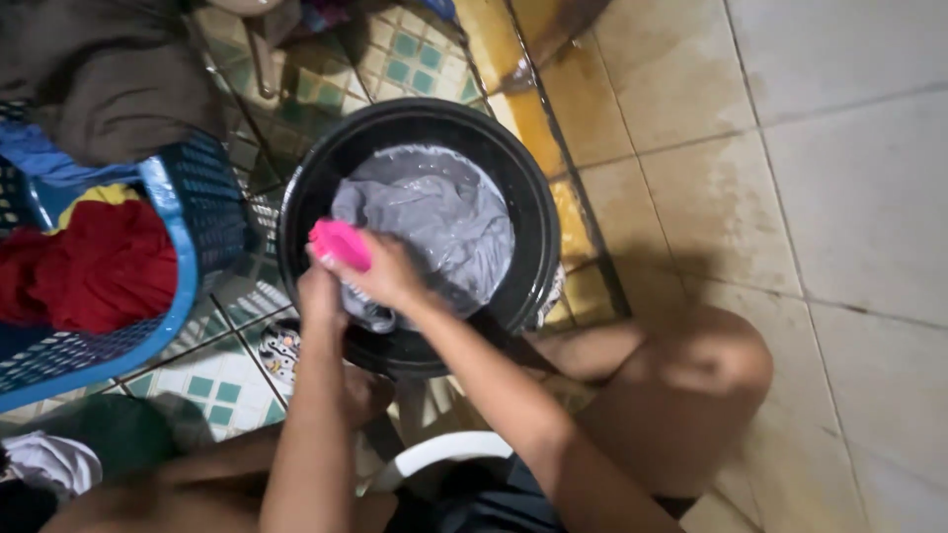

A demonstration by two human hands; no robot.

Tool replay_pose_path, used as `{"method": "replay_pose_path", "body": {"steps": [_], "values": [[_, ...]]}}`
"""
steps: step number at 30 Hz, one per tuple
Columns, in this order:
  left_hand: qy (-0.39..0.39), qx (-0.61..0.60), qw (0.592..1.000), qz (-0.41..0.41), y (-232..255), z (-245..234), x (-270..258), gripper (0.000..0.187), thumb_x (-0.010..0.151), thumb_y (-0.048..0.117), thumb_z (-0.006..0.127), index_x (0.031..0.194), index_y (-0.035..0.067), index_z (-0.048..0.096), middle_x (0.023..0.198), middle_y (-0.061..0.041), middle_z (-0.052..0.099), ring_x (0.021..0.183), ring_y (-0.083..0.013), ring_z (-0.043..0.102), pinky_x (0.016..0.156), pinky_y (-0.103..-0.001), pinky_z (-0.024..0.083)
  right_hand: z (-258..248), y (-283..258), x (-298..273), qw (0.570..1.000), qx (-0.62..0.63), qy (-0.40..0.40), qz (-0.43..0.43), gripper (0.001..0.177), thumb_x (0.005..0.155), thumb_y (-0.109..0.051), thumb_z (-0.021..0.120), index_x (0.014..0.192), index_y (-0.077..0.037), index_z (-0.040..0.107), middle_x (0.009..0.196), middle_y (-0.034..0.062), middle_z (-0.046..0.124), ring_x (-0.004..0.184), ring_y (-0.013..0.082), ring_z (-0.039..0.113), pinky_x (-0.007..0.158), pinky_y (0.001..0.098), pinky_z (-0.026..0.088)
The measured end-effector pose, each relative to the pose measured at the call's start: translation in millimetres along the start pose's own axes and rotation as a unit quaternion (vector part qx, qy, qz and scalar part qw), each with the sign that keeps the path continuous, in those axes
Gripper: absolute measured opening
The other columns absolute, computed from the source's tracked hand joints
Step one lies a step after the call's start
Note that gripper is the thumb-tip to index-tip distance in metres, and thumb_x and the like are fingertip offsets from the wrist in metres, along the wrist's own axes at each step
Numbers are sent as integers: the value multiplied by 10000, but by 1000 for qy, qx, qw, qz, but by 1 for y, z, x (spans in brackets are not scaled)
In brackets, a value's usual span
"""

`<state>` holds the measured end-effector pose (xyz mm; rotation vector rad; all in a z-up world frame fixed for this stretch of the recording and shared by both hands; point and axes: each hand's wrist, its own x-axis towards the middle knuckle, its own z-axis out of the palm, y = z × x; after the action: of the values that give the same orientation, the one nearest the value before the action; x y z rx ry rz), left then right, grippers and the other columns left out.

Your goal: Wash clothes by hand in a bucket with soap and a brush.

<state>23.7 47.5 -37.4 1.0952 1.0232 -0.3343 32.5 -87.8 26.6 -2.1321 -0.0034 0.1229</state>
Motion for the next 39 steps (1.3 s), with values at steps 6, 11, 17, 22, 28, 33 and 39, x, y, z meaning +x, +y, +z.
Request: {"method": "replay_pose_path", "body": {"steps": [6,11,17,22,28,33,39], "values": [[0,19,993,119,-5,-39,13,233,1053,278,633,1065,69,734,948,24,700,846,-77,606,768,-238,500,-15,82,-25,983,-91,-36,153,662,850,-579,719,1277,-78,652,1105,194,739,982,362,729,861,465,570],[37,-57,995,74,15,-35,-25,266,1053,273,650,830,165,552,659,67,338,574,-99,294,518,-302,230,-55,131,-21,960,-199,25,194,720,899,-623,672,1338,-56,601,1210,247,673,1062,421,681,891,500,557],[22,-6,992,125,29,-40,-57,272,1054,254,605,807,148,562,703,99,410,653,-61,368,593,-273,315,-69,133,-11,923,-153,153,317,708,851,-668,679,1247,-81,661,1156,235,709,1038,433,685,884,515,541],[-22,194,962,193,4,-42,-34,346,1091,285,529,831,63,579,729,62,488,684,-86,408,607,-302,363,-45,35,-4,936,-78,123,321,693,871,-669,635,1272,-104,645,1050,196,740,977,389,729,842,486,567],[112,362,820,428,-7,-62,-20,325,1106,188,549,881,-40,598,782,-46,553,698,-184,463,687,-371,404,17,43,-55,994,-70,52,63,634,917,-581,666,1297,-77,611,1163,210,703,1058,395,692,906,479,567],[74,143,950,266,43,-49,-61,356,1102,214,530,836,-8,608,690,25,531,628,-103,425,575,-336,330,-55,149,-57,953,-244,15,181,644,864,-580,687,1227,-56,602,1135,263,660,992,468,664,819,553,539],[-124,255,954,99,-14,-89,19,179,941,164,621,874,6,672,727,40,541,622,-112,418,535,-331,311,-56,150,-60,950,-234,103,177,662,870,-559,739,1217,-23,564,1096,292,665,972,486,663,822,551,547]]}}
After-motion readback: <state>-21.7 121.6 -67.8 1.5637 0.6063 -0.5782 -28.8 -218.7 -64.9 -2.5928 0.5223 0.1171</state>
